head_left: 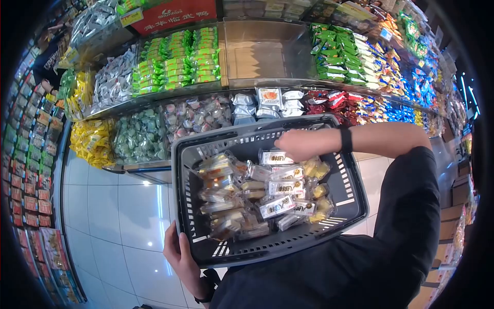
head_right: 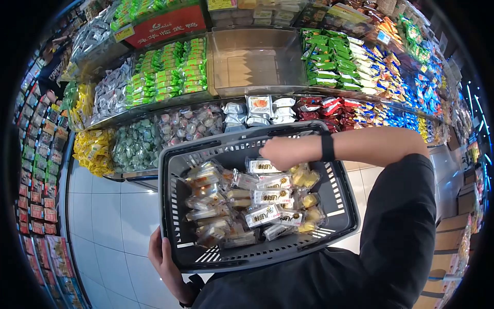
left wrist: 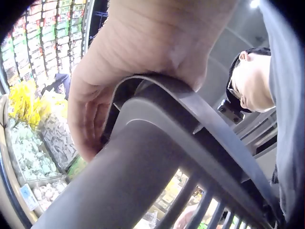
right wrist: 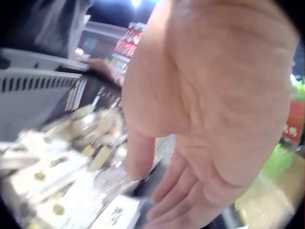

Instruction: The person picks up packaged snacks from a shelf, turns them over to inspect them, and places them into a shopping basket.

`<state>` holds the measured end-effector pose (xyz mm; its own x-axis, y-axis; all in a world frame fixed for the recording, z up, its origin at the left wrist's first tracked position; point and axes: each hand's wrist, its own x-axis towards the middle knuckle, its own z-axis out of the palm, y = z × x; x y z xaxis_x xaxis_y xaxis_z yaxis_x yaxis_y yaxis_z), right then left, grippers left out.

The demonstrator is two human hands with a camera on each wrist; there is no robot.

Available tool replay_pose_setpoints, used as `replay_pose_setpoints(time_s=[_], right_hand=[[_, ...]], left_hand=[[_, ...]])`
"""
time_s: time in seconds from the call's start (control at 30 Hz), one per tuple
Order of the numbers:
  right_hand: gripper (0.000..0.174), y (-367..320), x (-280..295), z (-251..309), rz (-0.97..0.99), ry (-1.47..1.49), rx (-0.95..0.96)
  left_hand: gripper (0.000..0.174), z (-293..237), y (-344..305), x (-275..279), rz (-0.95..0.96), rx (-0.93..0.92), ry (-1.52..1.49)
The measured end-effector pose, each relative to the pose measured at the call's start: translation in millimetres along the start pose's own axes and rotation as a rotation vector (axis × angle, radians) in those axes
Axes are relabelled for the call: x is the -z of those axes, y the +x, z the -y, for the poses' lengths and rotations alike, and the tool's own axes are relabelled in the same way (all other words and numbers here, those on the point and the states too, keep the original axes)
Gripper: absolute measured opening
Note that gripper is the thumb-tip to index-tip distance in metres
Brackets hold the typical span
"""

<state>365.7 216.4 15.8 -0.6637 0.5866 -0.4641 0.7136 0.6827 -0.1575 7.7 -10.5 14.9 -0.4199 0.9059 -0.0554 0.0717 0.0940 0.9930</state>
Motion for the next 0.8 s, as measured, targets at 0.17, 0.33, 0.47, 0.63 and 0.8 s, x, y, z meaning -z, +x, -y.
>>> replay_pose_setpoints(time_s=[0.17,0.33,0.47,0.63,0.8], right_hand=[[0.025,12,-35,-2,-0.058,0.027,-0.03],[0.026,9,-36,-2,-0.153,0.0,0.038],[0.031,-15,7,14,-0.251,0.159,0.004],[0.048,-46,75,10,-0.384,0.673,0.032],[0.04,-67,92,31,-0.382,1.317,0.04]], left_hand=[[0.035,0,0,3,0.04,-0.034,0.004],[0.033,4,0,3,0.026,-0.051,-0.004],[0.033,0,0,0,0.024,-0.065,-0.034],[0.036,-2,-1,-4,-0.03,-0.096,0.105],[0.034,4,1,1,-0.018,-0.128,0.12]])
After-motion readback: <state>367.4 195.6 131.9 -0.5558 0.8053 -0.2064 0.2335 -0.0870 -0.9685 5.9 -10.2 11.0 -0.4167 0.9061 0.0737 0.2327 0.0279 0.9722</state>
